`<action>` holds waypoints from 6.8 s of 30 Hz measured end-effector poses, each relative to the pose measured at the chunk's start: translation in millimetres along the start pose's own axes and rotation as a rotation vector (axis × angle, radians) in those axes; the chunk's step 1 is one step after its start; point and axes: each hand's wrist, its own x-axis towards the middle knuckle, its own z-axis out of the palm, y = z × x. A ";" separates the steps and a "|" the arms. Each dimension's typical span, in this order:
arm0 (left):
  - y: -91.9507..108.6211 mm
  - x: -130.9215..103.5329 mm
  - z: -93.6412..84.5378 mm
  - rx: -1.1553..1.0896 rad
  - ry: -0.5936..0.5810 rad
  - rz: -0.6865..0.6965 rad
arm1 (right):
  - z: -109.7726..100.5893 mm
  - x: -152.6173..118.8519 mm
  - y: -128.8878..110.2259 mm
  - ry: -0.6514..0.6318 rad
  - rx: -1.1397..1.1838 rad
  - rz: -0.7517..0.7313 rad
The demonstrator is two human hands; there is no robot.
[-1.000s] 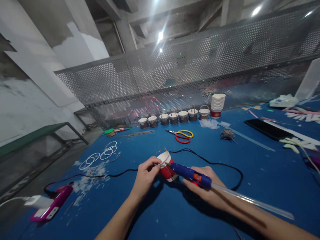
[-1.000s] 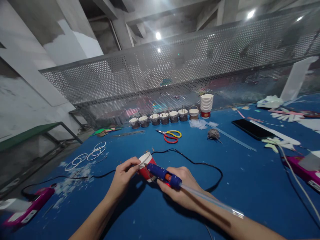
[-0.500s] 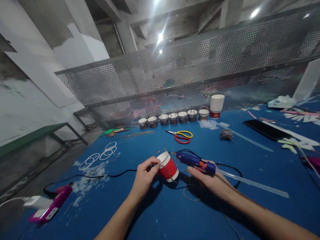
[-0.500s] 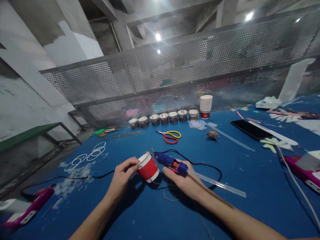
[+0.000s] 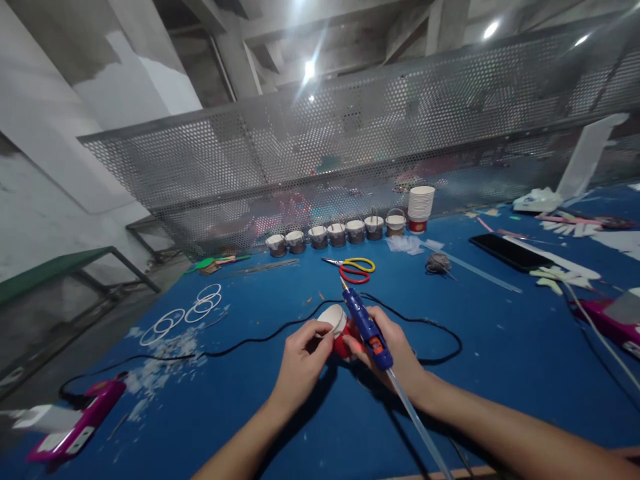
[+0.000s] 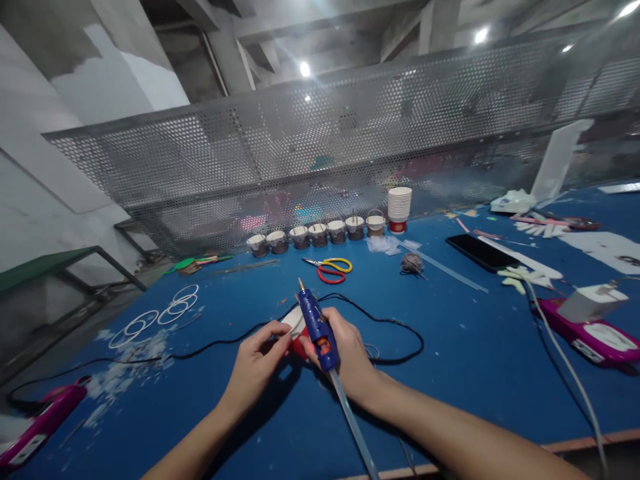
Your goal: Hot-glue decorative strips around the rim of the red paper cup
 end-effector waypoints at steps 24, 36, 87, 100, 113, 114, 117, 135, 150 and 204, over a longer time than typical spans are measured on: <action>-2.5 -2.9 3.6 0.150 -0.073 0.164 | -5.8 1.9 2.3 0.029 0.029 -0.052; 0.9 0.6 -3.5 0.067 -0.079 0.045 | -7.8 4.6 4.2 0.040 0.001 -0.027; 5.6 0.4 -4.3 0.132 -0.109 0.096 | -6.9 3.1 5.8 -0.014 0.064 -0.013; 1.4 3.3 -14.0 -0.064 -0.045 -0.103 | -32.9 15.8 -19.9 0.148 0.121 0.152; 0.6 7.5 -23.6 0.000 0.102 -0.108 | -30.5 7.5 -20.1 -0.283 0.081 0.234; 0.4 7.1 -23.0 0.016 0.105 -0.096 | -29.5 6.6 -20.1 -0.298 0.064 0.226; -0.4 6.0 -20.9 0.045 0.115 -0.060 | -27.5 4.2 -19.8 -0.301 0.029 0.200; -7.0 4.6 -17.7 0.181 0.137 0.074 | -24.1 -0.4 -14.8 -0.245 -0.112 0.008; -3.8 4.4 -19.4 0.185 0.136 0.063 | -26.8 1.0 -17.0 -0.254 -0.126 -0.055; -2.3 7.7 -28.3 0.040 0.078 -0.001 | -33.7 7.7 -23.4 -0.244 -0.039 0.124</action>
